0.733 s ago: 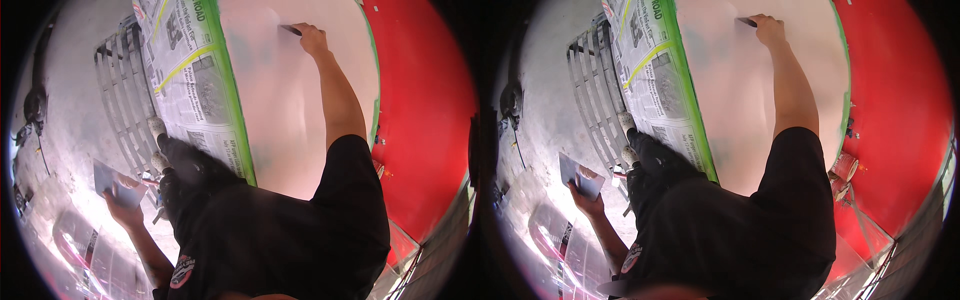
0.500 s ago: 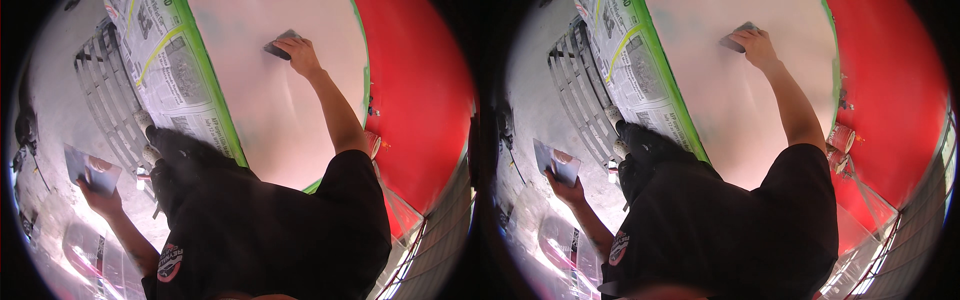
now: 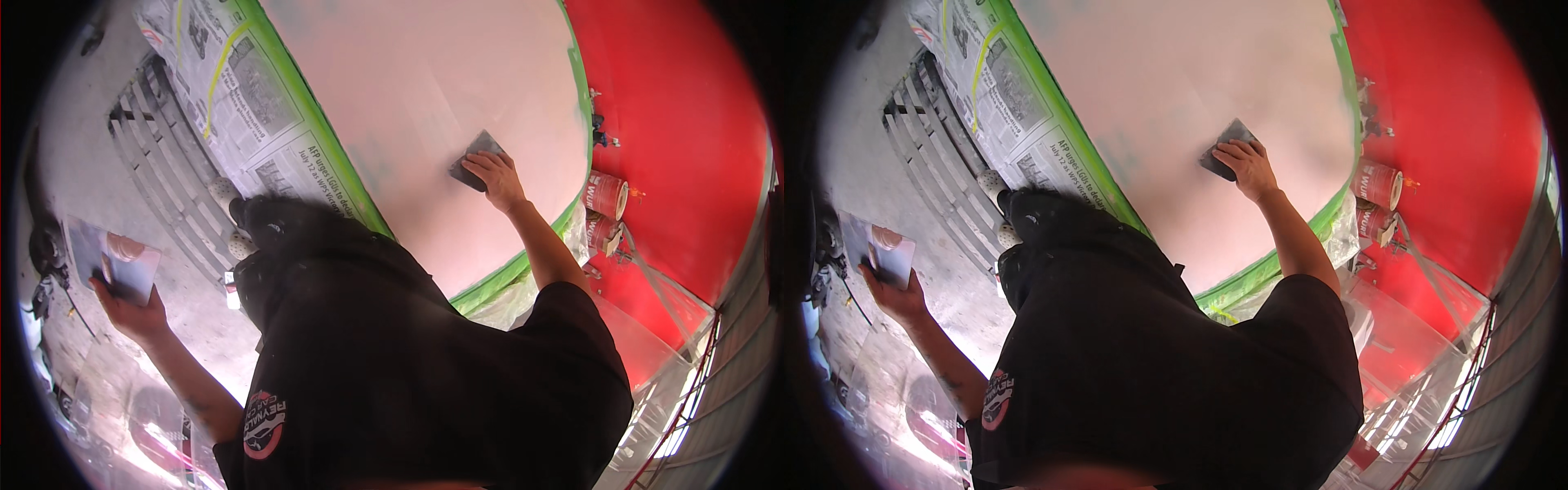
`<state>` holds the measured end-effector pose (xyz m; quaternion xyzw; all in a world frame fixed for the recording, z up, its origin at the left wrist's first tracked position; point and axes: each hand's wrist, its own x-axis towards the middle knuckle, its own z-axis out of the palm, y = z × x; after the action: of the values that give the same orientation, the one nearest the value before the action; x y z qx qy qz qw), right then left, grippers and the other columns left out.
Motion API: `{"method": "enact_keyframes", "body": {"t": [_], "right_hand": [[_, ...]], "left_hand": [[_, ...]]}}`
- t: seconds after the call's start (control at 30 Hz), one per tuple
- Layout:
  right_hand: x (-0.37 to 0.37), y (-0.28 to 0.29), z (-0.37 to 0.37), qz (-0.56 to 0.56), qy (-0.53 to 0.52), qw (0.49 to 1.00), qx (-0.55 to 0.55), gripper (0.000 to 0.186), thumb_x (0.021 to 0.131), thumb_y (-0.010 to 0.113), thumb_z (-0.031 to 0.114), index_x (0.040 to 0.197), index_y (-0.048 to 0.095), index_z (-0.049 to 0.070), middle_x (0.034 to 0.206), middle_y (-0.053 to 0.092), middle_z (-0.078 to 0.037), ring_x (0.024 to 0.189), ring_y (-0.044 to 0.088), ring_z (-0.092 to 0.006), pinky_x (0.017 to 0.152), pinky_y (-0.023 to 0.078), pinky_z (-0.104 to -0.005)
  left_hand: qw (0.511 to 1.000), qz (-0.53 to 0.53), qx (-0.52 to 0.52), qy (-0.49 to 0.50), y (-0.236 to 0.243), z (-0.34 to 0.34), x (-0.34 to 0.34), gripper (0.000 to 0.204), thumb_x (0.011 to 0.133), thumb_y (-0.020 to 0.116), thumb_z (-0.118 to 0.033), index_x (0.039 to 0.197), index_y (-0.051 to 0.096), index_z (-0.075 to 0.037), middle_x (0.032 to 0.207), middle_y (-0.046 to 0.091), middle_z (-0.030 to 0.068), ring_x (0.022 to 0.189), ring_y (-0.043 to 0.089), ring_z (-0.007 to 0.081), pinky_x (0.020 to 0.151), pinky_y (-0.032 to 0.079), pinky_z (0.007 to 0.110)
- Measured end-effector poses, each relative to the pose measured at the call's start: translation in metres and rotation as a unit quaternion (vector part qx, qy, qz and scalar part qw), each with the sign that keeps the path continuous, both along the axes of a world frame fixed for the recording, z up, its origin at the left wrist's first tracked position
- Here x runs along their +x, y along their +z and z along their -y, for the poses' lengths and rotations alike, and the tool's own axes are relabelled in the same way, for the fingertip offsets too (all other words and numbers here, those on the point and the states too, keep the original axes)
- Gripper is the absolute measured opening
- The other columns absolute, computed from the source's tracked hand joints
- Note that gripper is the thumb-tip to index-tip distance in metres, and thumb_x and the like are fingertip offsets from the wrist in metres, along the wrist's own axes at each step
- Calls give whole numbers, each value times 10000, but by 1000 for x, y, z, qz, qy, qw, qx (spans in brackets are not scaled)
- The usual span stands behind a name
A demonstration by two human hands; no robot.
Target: Applying and smoothing auto body filler on a masked vehicle panel.
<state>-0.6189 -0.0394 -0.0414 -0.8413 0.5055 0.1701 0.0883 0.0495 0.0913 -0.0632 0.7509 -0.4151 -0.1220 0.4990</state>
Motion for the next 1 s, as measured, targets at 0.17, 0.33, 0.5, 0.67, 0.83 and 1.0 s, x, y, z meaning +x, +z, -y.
{"method": "enact_keyframes", "body": {"t": [0.17,0.33,0.5,0.67,0.83,1.0], "right_hand": [[-36,4,-57,-19,-29,999,16,545,755,565,-50,1228,573,219,1294,550,37,1253,470,-194,1065,309,-426],[-59,30,-62,-164,6,970,181,473,769,531,-30,1173,615,202,1239,594,20,1205,504,-208,1048,325,-431],[-53,13,-67,-53,-268,960,-61,460,787,449,-34,1178,604,152,1190,615,-41,1124,548,-269,928,419,-457],[-69,44,-99,-385,-45,853,350,393,824,484,69,1102,669,276,1104,665,2,1155,547,-206,969,376,-488],[19,77,-87,-243,-313,902,169,445,786,456,3,1111,659,230,1139,665,-7,1134,580,-273,948,448,-459],[258,29,-28,290,-315,902,51,440,832,433,-105,1232,553,32,1112,637,-138,1076,583,-212,947,422,-296]], "left_hand": [[997,-67,-14,30,-1,-30,12,852,707,707,70,1444,286,-8,1406,413,208,1219,499,315,990,454,405],[995,51,68,49,6,-55,1,836,733,683,66,1454,268,-14,1414,405,211,1210,504,330,969,477,416],[961,234,138,57,-4,-91,8,825,696,748,-55,1389,323,84,1312,500,263,1180,542,351,984,451,419],[968,168,121,139,-24,-126,28,831,675,722,-36,1395,322,80,1342,471,255,1223,509,344,1002,443,413],[969,-166,-36,182,-56,-176,156,829,725,664,18,1442,250,45,1396,434,244,1266,475,326,1041,405,406],[863,-395,-224,222,-54,-147,276,816,727,666,92,1437,266,32,1367,465,244,1231,506,330,1010,439,405]]}}
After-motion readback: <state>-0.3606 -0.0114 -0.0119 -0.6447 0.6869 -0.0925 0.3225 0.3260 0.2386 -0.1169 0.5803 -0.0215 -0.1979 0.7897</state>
